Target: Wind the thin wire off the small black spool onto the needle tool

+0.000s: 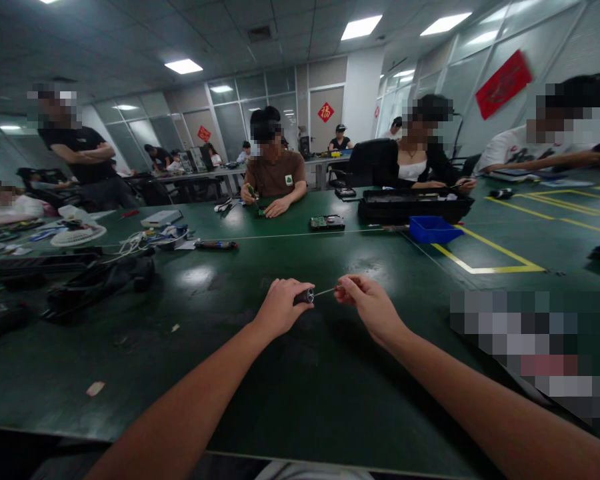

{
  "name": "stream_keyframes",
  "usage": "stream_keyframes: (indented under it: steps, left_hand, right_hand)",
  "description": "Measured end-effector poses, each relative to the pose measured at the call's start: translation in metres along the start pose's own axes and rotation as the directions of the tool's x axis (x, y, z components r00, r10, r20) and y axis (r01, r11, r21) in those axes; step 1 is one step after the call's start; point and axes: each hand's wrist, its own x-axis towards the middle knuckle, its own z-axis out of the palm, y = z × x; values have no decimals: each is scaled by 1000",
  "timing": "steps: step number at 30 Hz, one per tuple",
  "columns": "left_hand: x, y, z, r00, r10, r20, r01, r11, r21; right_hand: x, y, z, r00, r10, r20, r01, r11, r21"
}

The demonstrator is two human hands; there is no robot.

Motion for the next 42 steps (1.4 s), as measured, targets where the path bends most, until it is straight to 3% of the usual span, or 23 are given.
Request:
stream_keyframes:
  steps: [6,11,16,22,31,34,38,40,42]
  left_hand:
    - [0,-3,3,1000,-24,-19,23,999,-38]
    - [1,-7,6,1000,-21,-12,20,997,-80]
    - [2,-6,5,1000,-22,-14,21,996,-91]
    - [2,-4,3,998,-65,4,65,987,-148]
    - [4,-12,3,995,-93,-21,83,949,-304]
    - [7,-16,1,983,-176,-43,137,876,-463]
    - [9,-17,-3,940,-341,16,250,657,-711]
    - [9,-15,-4,926,-369,72,272,524,-807]
    - [8,-11,-5,932,-348,104,263,451,-853]
  right_hand:
    - [1,3,-1,999,4,-37,-6,999,-49]
    - [-1,-2,-6,987,-87,-133,64,983,-174]
    - [-5,-11,-4,980,-187,-74,167,961,-222]
    - [-6,-14,-2,975,-197,-98,144,908,-393]
    - [-5,-17,-7,969,-200,-144,117,889,-443]
    - [-7,-19,-8,965,-218,-145,143,903,-405]
    - [-9,-19,-7,965,-234,-115,170,899,-403]
    - [-8,-18,-6,967,-234,-102,177,902,-394]
    - [-7,-15,-6,969,-229,-97,180,914,-363]
